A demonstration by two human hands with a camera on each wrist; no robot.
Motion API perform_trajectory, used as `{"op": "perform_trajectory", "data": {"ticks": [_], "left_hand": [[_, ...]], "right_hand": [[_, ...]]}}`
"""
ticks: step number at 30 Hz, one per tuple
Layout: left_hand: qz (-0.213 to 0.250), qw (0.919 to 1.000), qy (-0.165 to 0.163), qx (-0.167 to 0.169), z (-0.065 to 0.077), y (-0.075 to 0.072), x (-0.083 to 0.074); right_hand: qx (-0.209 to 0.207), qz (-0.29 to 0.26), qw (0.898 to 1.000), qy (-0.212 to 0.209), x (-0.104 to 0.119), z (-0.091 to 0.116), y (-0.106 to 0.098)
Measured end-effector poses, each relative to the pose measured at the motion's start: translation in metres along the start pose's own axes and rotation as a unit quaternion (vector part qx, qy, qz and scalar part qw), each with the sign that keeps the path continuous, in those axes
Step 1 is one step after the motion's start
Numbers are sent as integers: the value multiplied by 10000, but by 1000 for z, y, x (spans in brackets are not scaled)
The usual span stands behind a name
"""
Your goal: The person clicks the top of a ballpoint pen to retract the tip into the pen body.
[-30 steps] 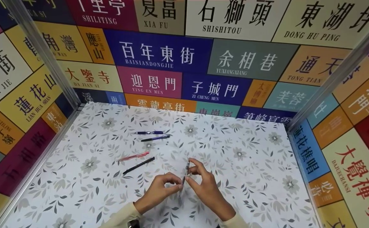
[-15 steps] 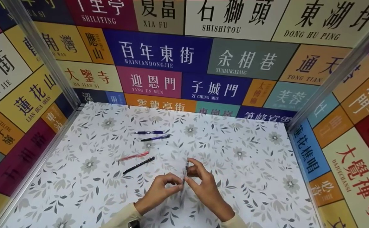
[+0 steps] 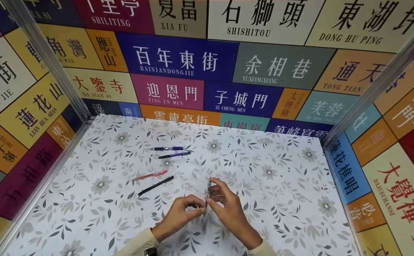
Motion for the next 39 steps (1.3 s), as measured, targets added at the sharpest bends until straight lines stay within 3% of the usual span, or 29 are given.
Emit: {"op": "perform_trajectory", "data": {"ticks": [15, 24, 39], "left_hand": [[17, 10000, -3, 94, 1, 1, 2], [164, 9994, -293, 72, 4, 1, 2], [223, 9996, -172, -70, 5, 3, 0]], "right_hand": [[52, -48, 9999, -123, 0, -2, 1], [188, 141, 9996, -159, -1, 0, 1], [245, 102, 9994, -223, 0, 0, -1]]}}
Point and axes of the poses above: each hand's wrist, its own z-axis away from the middle knuckle, its own y-axis out of the palm, x = y × z, the point moved 4 cm from there along -z, towards the middle knuckle, and after that the axes turned 5 degrees about -y, right-handed, at the moved point
